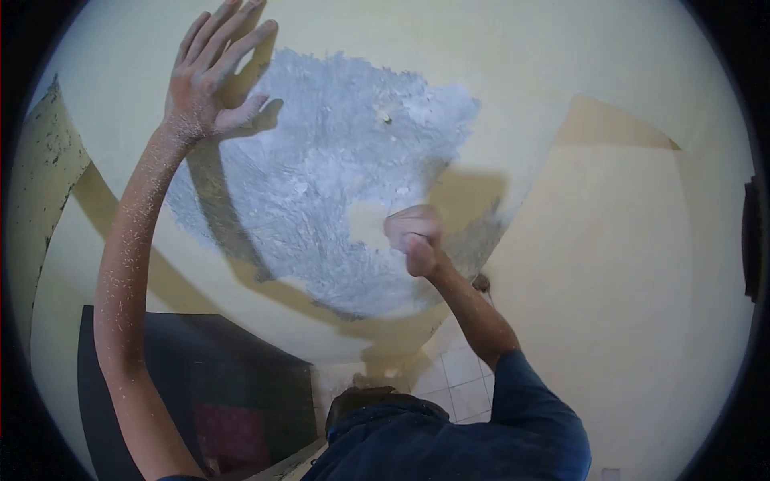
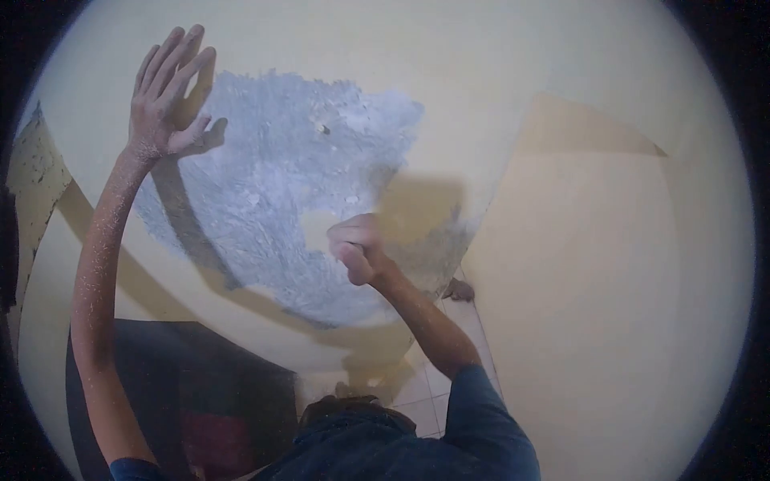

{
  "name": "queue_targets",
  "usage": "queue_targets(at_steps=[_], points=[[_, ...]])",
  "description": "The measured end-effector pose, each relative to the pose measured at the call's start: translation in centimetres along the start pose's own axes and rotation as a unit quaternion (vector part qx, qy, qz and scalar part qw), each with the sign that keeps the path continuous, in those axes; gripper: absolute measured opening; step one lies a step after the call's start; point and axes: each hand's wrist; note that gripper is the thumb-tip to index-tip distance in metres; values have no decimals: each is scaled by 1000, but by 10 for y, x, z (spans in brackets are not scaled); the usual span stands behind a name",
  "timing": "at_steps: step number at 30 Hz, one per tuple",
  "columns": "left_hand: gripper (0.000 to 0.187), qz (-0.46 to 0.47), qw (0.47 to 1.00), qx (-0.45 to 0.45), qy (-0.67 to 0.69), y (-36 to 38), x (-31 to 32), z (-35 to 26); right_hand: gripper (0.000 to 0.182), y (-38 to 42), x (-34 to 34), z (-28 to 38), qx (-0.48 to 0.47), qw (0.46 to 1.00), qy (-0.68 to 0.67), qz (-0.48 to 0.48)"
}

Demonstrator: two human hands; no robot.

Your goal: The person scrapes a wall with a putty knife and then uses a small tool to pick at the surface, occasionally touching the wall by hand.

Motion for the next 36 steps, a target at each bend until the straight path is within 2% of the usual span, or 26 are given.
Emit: queue_targets(at_steps=[1,2,5,8,9,11,13,15,18,19,21,23,24,26,28,30,32,33,35,36], points=[[67,-7,1000,9,-5,-3,0,5,49,-3,4,-8,28,999,-8,40],[67,-10,1000,12,-13,-6,0,10,48,-6,0,-4,-1,999,-47,17],[67,-3,1000,9,-23,0,1,5,47,-31,0,65,-55,984,-158,-62],[67,0,1000,13,-24,-2,2,1,47,-27,-8,16,-46,999,13,14],[67,-1,1000,13,-20,-1,2,0,44,-28,-8,18,-7,999,10,40],[67,-11,999,18,-25,2,5,7,36,-37,-8,47,-61,997,-37,-8],[67,-17,999,16,-24,-2,3,7,34,-43,-8,44,-80,994,-55,-42],[67,-12,1000,15,-16,1,2,1,40,-25,-9,16,-48,996,-35,-72],[66,-11,999,23,-21,-3,3,9,44,-4,-12,1,-6,1000,-23,-17],[66,-7,999,18,-29,-1,4,8,45,-19,-9,25,-65,997,-8,-31],[67,4,999,4,-35,0,0,4,46,-22,-7,26,-87,993,26,-70],[67,2,1000,1,-24,-4,-2,0,49,0,-9,14,-32,996,38,-69],[67,-2,1000,1,-16,-5,-2,-2,52,32,-14,-15,23,998,32,-47],[67,-11,1000,5,-24,-3,1,7,49,20,-15,-22,31,998,-42,-42],[68,-7,1000,-11,-17,1,1,0,42,-22,-5,55,-11,981,-176,-83],[68,-3,1000,-4,-20,2,2,1,41,-29,-1,47,2,992,-87,-88],[68,-5,1000,-1,-12,-1,0,0,43,-6,-7,-4,28,999,29,-35],[68,-13,1000,2,-21,0,1,1,65,4,-10,-1,67,997,31,-14],[68,-4,1000,-6,-27,0,1,4,63,-21,-3,42,8,996,-67,-54],[68,6,1000,-14,-25,2,1,1,61,-25,-1,39,-10,995,-68,-68]])
Point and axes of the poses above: each hand's wrist, its own y-axis away from the middle knuckle, its own x-axis out of the palm, z = x × y, and after that the axes turned 8 degrees about -z, right-handed
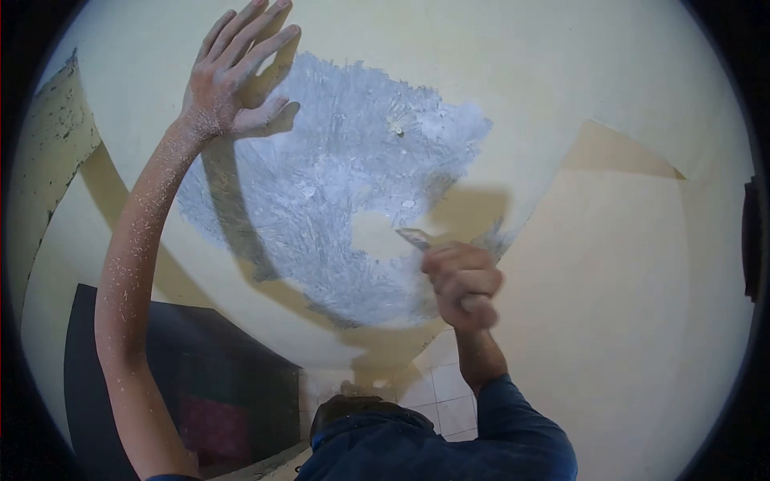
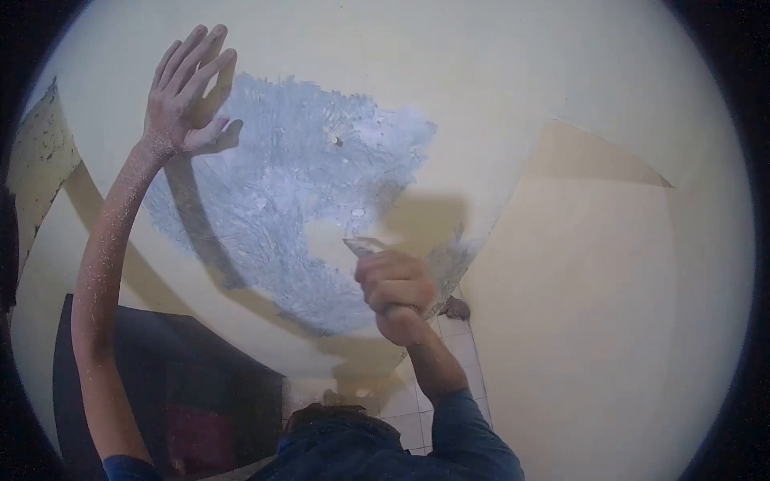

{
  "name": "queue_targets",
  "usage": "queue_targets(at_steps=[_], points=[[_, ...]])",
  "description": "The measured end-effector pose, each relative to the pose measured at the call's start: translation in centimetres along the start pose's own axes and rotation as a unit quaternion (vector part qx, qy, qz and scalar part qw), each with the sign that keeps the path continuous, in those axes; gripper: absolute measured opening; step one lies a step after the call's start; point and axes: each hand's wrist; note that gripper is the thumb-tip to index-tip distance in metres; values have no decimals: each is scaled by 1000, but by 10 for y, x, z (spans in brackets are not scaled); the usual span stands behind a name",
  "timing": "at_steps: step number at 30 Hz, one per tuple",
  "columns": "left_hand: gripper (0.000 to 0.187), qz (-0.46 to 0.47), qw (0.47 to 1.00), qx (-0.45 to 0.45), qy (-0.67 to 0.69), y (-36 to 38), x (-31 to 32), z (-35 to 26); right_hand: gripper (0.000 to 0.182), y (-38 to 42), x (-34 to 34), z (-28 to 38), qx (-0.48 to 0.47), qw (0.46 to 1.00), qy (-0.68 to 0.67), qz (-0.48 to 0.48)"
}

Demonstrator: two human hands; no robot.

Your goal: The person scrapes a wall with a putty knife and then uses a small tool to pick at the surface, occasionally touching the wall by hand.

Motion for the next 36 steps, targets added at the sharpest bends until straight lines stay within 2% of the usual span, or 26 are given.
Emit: queue_targets(at_steps=[2,3,5,7,9,11,14,16,18,20,23,25,27,29,31,33,35,36], points=[[69,-8,1000,8,-4,2,2,-1,59,-7,5,-7,-39,999,-1,-27],[69,-11,1000,12,1,1,2,-1,58,11,-10,-41,-20,999,25,-7],[68,-17,1000,24,-4,2,4,4,58,12,-9,-42,-31,999,31,-5],[67,-10,1000,16,-14,2,3,7,57,-7,13,7,-74,996,-12,-40],[66,-5,1000,15,-6,2,1,4,57,-5,7,-11,-134,974,171,-66],[66,-18,1000,23,9,3,5,2,57,-11,-7,-16,-28,999,14,34],[66,-15,1000,24,-4,8,5,3,61,-26,5,4,-57,998,-26,8],[66,-18,999,26,-17,4,4,10,63,-27,7,3,-74,997,6,-23],[66,-21,999,26,-5,4,6,7,64,-14,5,-5,-44,998,39,-20],[67,-25,999,22,5,1,3,1,64,-7,-5,-35,5,998,66,24],[67,-18,1000,21,-4,2,0,8,59,-16,11,7,-63,994,-85,28],[67,-12,1000,17,3,3,2,4,60,-8,3,-25,-31,997,61,26],[67,-19,1000,20,9,5,4,0,60,6,-3,-29,-15,993,114,19],[67,-21,1000,20,-3,1,2,8,59,-2,11,-14,-30,998,55,13],[67,-2,1000,8,-4,3,0,3,59,-18,22,-9,-85,994,63,-33],[66,-18,1000,17,10,3,0,3,59,-14,22,-8,-74,995,58,-23],[66,-26,999,21,11,1,1,3,59,-14,15,-19,-20,998,29,58],[66,-20,1000,18,8,2,1,2,59,-17,17,-6,-25,999,-7,34]])
Point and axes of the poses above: each hand's wrist, its own y-axis away from the middle knuckle, its own x-axis out of the palm, z = x × y, and after that the axes turned 8 degrees about -z, right-handed
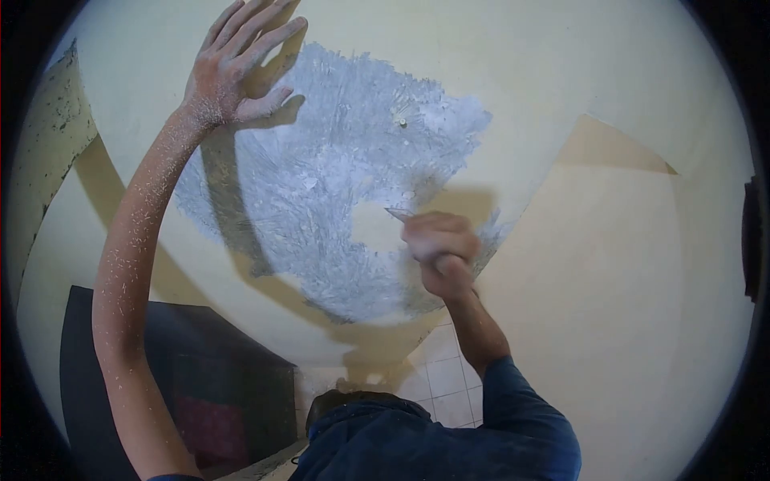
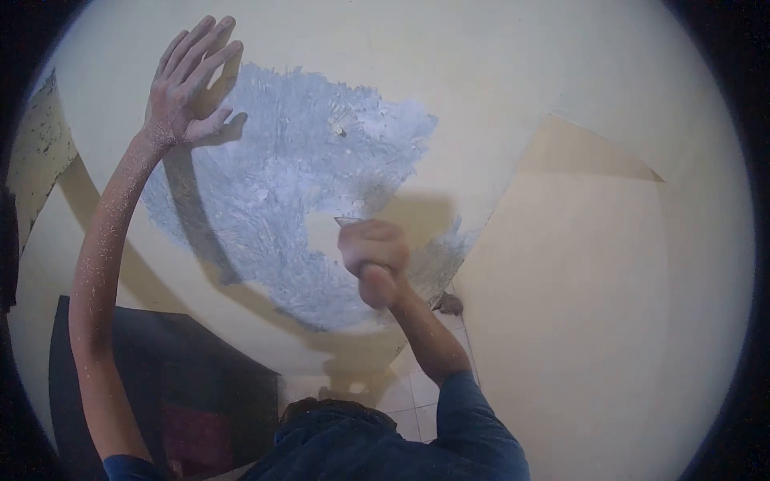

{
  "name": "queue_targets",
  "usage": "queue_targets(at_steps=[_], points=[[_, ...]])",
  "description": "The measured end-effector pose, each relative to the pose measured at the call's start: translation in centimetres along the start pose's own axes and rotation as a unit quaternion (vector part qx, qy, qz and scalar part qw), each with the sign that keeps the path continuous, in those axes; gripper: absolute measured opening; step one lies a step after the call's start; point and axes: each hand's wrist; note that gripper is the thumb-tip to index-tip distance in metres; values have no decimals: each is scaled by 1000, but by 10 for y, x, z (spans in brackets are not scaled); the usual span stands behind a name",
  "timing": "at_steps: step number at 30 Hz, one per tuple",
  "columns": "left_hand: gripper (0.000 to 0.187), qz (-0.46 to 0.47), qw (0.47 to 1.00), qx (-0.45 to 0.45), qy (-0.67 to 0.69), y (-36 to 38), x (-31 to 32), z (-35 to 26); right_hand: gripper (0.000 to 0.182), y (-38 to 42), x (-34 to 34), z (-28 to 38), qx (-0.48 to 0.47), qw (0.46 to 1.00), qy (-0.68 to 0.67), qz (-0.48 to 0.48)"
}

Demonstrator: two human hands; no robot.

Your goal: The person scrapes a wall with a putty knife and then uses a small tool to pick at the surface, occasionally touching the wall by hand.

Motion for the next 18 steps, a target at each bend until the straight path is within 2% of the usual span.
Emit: queue_targets(at_steps=[2,5,8,10,12,14,17,18], points=[[66,1,1000,-1,-10,-1,-1,5,59,-12,7,30,-15,996,-76,-45],[66,-16,1000,10,-3,1,2,2,55,7,-3,-29,-19,998,55,11],[66,-3,1000,0,5,1,1,4,50,-7,13,2,-58,998,-9,-32],[65,-8,1000,-2,-2,2,0,7,50,-6,18,-14,-115,980,142,-74],[67,14,1000,-11,14,1,-1,-2,54,0,17,-15,-94,981,161,-54],[76,49,998,-27,19,-8,-16,-2,63,-13,8,-11,-17,998,28,47],[77,71,997,-30,12,-4,-16,0,61,-22,17,24,-4,998,-55,-19],[77,56,998,-26,14,-2,-16,1,60,-19,16,12,-9,1000,-30,1]])
Point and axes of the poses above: each hand's wrist, its own y-axis away from the middle knuckle, its own x-axis out of the palm, z = x × y, and after that the axes turned 8 degrees about -z, right-handed
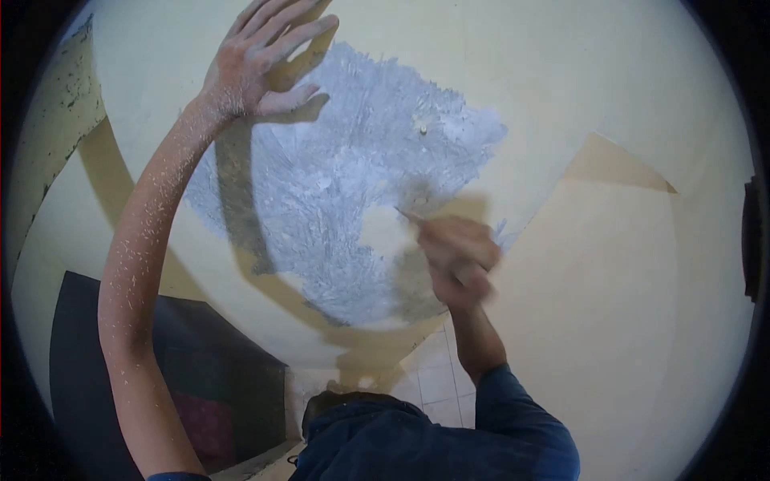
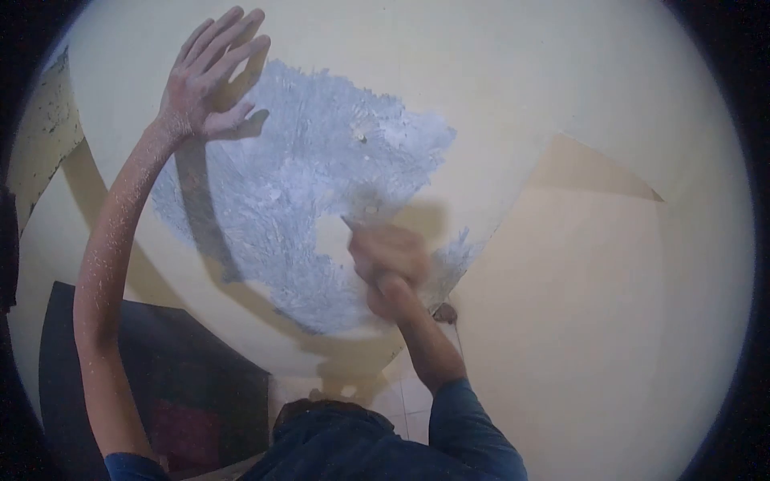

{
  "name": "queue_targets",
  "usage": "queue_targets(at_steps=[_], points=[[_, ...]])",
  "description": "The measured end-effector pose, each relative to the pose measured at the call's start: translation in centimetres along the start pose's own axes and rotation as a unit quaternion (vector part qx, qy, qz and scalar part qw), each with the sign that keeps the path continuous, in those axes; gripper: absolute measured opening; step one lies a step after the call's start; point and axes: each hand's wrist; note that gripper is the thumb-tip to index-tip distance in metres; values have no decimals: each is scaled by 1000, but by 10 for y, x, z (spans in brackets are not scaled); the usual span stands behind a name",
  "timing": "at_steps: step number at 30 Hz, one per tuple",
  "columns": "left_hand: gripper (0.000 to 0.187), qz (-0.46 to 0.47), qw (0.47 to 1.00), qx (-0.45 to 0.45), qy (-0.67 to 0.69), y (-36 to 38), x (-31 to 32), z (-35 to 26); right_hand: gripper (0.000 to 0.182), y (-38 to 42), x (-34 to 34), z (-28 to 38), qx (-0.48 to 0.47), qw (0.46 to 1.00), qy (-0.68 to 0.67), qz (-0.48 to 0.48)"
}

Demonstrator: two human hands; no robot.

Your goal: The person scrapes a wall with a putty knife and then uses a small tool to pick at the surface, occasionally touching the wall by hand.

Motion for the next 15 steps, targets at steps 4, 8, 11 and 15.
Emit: queue_targets(at_steps=[4,8,11,15], points=[[80,-8,1000,10,4,-4,-1,-2,62,2,4,-14,-25,1000,13,-1],[81,6,999,-14,34,-7,-9,-6,63,10,-3,-32,4,995,95,22],[81,5,1000,2,0,-3,-3,-2,57,1,6,-14,-11,999,41,14],[79,-1,1000,-9,21,2,-3,-3,49,9,3,-35,7,998,53,29]])
Point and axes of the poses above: each hand's wrist, its own y-axis away from the middle knuckle, its own x-axis out of the palm, z = x × y, and after that the axes turned 8 degrees about -z, right-handed
